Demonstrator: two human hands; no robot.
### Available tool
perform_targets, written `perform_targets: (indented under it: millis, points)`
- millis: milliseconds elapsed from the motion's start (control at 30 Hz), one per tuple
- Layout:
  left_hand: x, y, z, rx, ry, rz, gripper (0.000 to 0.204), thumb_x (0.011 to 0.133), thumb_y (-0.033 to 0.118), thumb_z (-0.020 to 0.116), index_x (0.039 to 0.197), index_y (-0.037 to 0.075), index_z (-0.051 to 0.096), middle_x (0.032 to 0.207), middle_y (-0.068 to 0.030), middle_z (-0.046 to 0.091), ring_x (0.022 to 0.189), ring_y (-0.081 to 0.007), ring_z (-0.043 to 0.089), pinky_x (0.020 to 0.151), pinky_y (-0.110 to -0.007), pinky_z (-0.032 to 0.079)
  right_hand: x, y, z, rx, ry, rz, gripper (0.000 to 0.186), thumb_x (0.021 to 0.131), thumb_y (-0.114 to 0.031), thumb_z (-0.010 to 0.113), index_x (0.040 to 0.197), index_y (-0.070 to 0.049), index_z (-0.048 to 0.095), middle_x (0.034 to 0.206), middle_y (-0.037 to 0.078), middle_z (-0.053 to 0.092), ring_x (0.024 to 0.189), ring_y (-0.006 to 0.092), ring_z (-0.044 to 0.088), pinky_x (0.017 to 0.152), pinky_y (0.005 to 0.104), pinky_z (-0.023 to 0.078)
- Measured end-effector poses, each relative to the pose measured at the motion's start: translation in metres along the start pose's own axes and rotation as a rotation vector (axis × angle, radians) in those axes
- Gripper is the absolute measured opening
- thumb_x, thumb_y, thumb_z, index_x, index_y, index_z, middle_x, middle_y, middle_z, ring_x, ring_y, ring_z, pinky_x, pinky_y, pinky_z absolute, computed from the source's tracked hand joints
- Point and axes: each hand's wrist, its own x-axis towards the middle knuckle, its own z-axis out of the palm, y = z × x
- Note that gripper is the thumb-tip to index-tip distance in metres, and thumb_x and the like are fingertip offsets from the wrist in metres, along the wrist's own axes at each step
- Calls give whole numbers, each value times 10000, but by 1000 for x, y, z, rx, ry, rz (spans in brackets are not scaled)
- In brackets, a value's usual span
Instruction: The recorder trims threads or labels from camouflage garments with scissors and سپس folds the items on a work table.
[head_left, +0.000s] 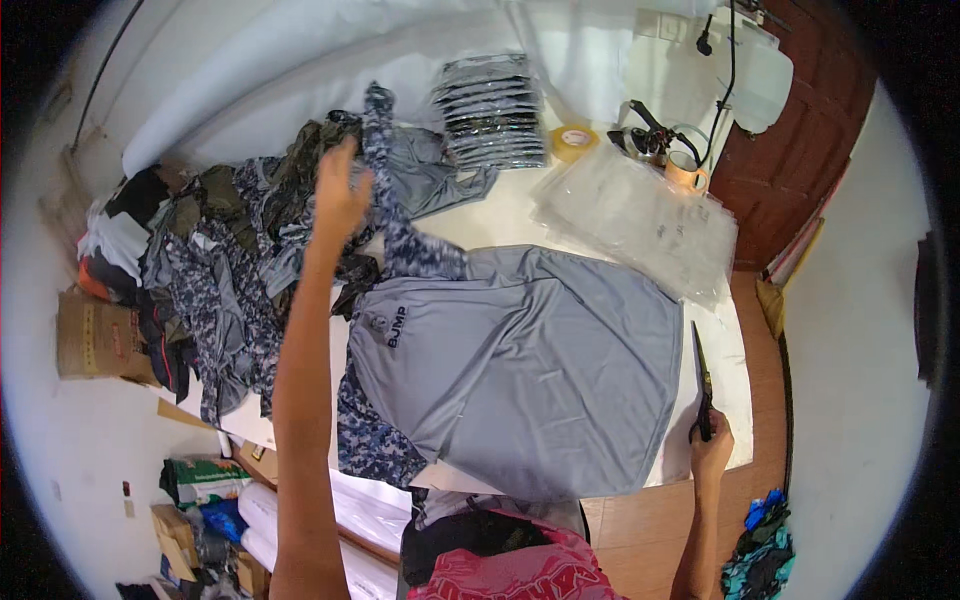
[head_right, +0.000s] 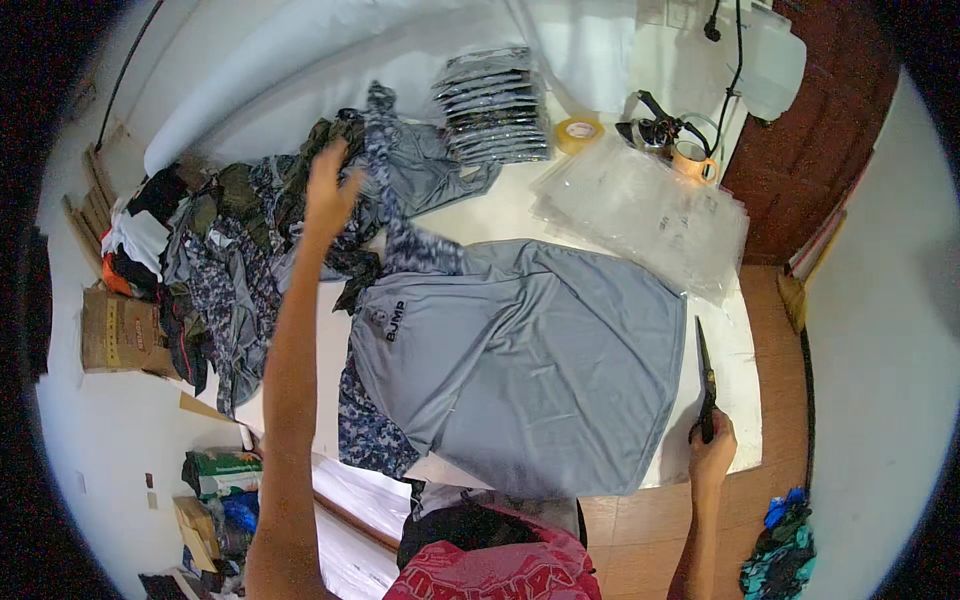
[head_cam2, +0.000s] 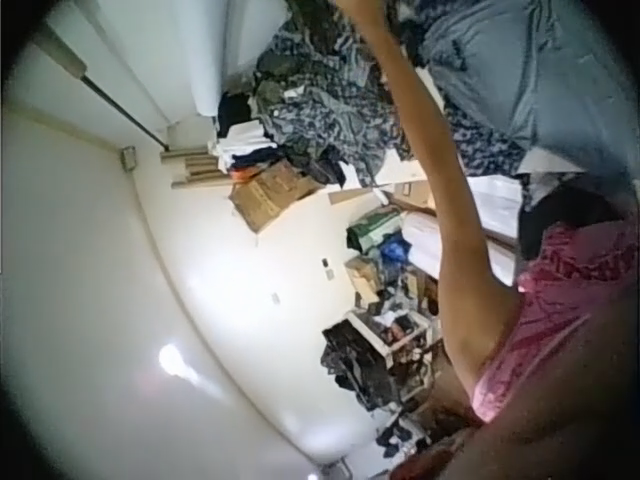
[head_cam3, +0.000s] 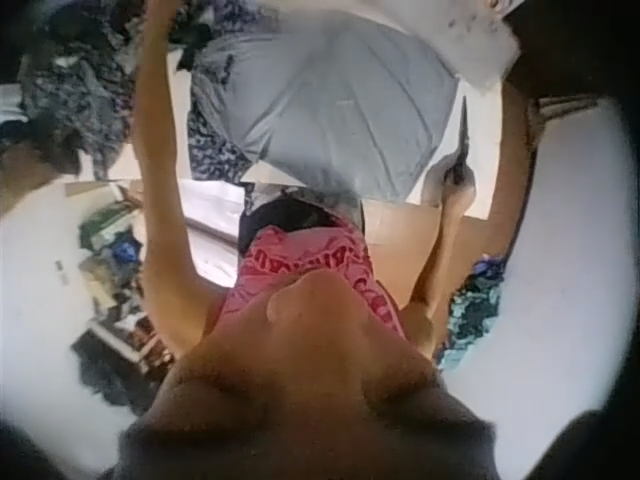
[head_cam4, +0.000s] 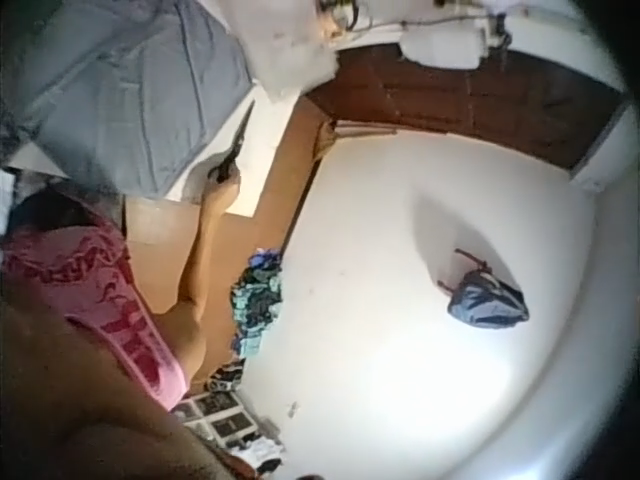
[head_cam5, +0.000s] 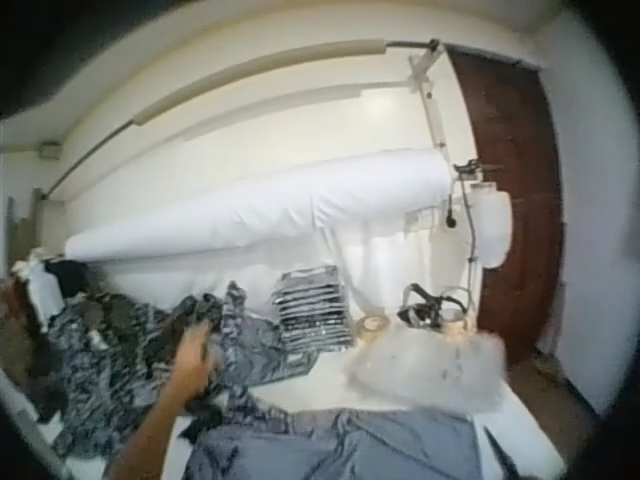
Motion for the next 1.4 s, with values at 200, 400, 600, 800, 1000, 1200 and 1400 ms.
perform_targets:
  millis: [200,400,600,800,1000,1200,1400]
  points:
    - [-222,45,-4,-154,-427,-429,532,890,316,643,1340,66,509,1386,-220,452,1274,-414,427,1054,-468,345,-2,-44,30,-325,88,-284,363,783,35,578,1144,-1,578,1240,235,517,1149,391,495,979,450,398]
    - [-298,46,-26,142,-621,-638,588,938,473,502,1399,109,472,1506,-141,353,1404,-363,273,1124,-530,208,-53,-116,118,-228,-341,-707,615,793,-389,720,1280,-52,553,1407,235,424,1333,428,350,1089,547,262]
    - [-321,-14,-43,226,-600,-674,621,951,515,450,1417,106,442,1492,-187,356,1396,-378,276,1126,-526,208,48,-130,171,-163,-510,-968,722,791,-535,665,1315,-55,536,1422,231,421,1361,425,320,1098,606,206]
    - [-325,1,-37,310,-531,-637,615,947,529,448,1381,95,484,1453,-226,391,1375,-380,313,1124,-523,216,8,-193,215,-186,-571,-1059,751,818,-525,629,1358,-25,478,1425,241,413,1352,435,326,1105,604,193]
    - [-324,1,-38,343,-540,-644,596,943,522,457,1367,106,504,1448,-216,402,1367,-369,332,1123,-515,229,-193,-219,268,6,-926,-1415,689,859,-485,605,1362,-34,472,1404,249,433,1331,437,363,1120,525,227]
    - [-316,2,-47,287,-553,-658,609,945,529,441,1380,105,490,1454,-201,403,1384,-350,314,1129,-504,218,-216,-282,255,330,-1175,-1352,477,812,-361,651,1133,-10,614,1209,233,575,1190,381,497,1020,467,370]
    - [-329,3,-41,234,-559,-624,532,912,444,541,1295,76,565,1403,-223,450,1293,-387,416,1078,-488,302,-226,-245,244,238,-2311,-1353,448,768,-349,665,1075,-23,643,1245,222,551,1192,373,494,1025,468,355]
